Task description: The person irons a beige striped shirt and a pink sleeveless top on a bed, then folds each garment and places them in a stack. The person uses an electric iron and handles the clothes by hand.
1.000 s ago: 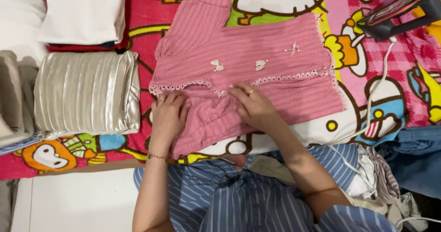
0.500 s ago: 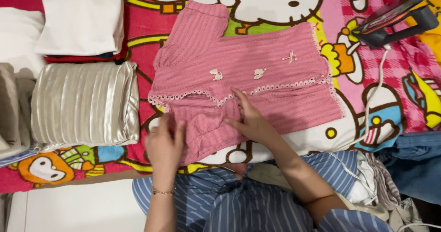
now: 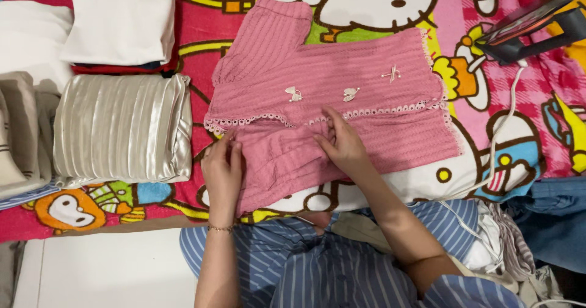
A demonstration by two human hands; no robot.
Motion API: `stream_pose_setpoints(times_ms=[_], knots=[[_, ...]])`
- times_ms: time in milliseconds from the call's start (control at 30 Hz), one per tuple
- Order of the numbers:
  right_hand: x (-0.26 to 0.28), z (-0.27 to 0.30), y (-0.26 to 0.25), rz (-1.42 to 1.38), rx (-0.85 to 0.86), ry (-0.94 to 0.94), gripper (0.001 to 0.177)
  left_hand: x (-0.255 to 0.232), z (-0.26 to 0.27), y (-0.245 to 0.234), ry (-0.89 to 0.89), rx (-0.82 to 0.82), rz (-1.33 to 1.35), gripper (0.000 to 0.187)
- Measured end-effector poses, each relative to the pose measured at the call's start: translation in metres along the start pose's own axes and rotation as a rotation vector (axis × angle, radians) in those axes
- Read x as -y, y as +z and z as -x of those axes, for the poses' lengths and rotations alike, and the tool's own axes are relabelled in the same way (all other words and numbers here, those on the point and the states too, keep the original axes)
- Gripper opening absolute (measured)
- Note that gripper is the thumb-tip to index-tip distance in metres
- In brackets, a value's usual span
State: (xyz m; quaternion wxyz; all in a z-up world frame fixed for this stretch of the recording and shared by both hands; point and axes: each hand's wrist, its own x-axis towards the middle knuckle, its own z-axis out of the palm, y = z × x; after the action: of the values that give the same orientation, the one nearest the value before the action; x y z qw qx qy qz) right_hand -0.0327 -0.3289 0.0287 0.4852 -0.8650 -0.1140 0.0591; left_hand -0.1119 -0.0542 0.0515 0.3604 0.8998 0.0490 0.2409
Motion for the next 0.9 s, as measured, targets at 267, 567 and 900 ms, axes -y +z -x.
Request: stream_pose_setpoints(times_ms=[267, 567, 900], knots=[[0.012, 0.008, -0.014, 0.297, -0.056, -0.456, 0.04, 0.009, 0.017, -0.012, -0.045, 0.092, -0.314, 0.02], [0.021, 0.014, 0.017, 0.671, 0.217, -0.615, 0.071, -0.006, -0.006, -0.006, 0.052, 0.086, -0.48, 0.019], [-0.011, -0.005, -0.05, 0.375, 0.309, -0.507, 0.073, -0.003, -0.046, -0.016, 0.277, 0.43, -0.18, 0.049]])
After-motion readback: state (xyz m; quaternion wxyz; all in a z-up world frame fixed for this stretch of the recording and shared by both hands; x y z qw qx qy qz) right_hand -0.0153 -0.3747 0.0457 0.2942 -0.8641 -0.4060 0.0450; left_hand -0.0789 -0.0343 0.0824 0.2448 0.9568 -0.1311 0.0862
